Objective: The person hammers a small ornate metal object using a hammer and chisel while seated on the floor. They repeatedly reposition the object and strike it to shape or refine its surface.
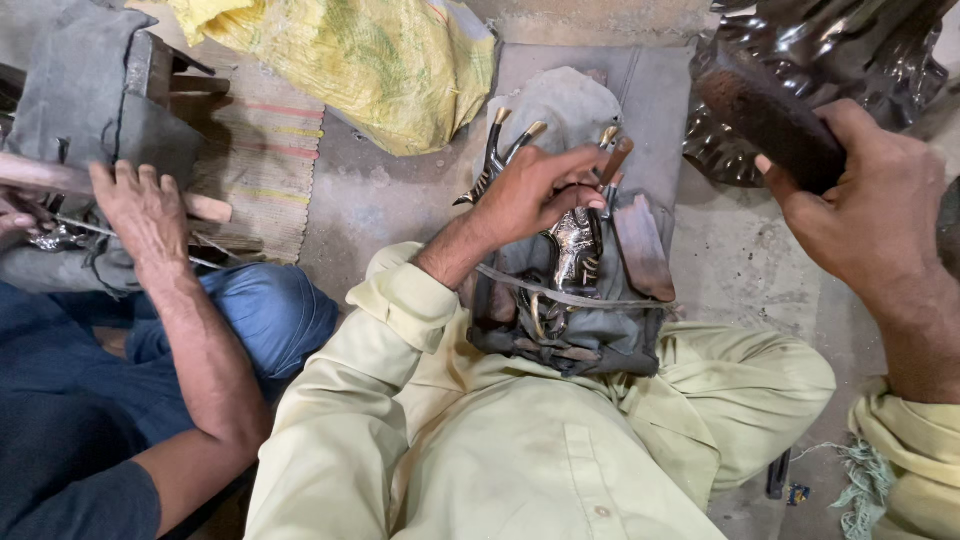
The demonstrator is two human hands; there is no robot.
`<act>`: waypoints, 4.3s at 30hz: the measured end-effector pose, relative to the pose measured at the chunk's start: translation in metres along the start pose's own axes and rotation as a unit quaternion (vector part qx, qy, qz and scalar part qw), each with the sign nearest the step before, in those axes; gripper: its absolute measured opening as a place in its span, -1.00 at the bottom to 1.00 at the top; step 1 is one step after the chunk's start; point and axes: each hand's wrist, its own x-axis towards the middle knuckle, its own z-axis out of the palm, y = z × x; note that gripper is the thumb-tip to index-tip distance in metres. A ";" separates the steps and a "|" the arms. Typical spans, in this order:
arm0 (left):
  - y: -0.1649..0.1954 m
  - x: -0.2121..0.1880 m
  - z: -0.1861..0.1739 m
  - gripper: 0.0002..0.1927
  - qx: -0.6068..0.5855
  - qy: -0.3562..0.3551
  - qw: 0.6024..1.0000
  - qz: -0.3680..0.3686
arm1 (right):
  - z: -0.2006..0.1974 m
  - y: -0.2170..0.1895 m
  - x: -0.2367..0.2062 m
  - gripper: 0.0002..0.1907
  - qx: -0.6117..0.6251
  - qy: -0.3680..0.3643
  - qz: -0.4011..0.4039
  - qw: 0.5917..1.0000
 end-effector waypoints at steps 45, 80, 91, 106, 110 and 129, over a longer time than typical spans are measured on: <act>-0.008 -0.010 0.009 -0.56 0.014 0.047 0.997 0.067 | -0.022 -0.011 -0.002 -0.71 -0.121 -0.014 -0.072 0.990; 0.003 -0.007 0.007 -0.67 -0.010 0.021 0.998 0.059 | -0.041 -0.045 0.005 -0.65 -0.009 -0.060 0.043 0.997; -0.004 -0.008 0.010 -0.63 -0.010 0.013 0.998 0.061 | -0.022 -0.019 -0.009 -0.71 -0.025 -0.049 0.008 0.998; -0.006 -0.007 0.009 -0.64 -0.029 0.007 0.997 0.075 | -0.025 -0.024 -0.007 -0.66 0.109 -0.076 0.166 0.977; -0.005 -0.007 0.010 -0.61 -0.013 0.027 0.998 0.051 | -0.022 -0.019 -0.011 -0.76 -0.107 -0.056 0.030 0.992; -0.001 -0.007 0.011 -0.64 -0.008 0.009 1.000 0.015 | -0.025 -0.030 0.003 -0.72 0.077 -0.014 0.073 0.994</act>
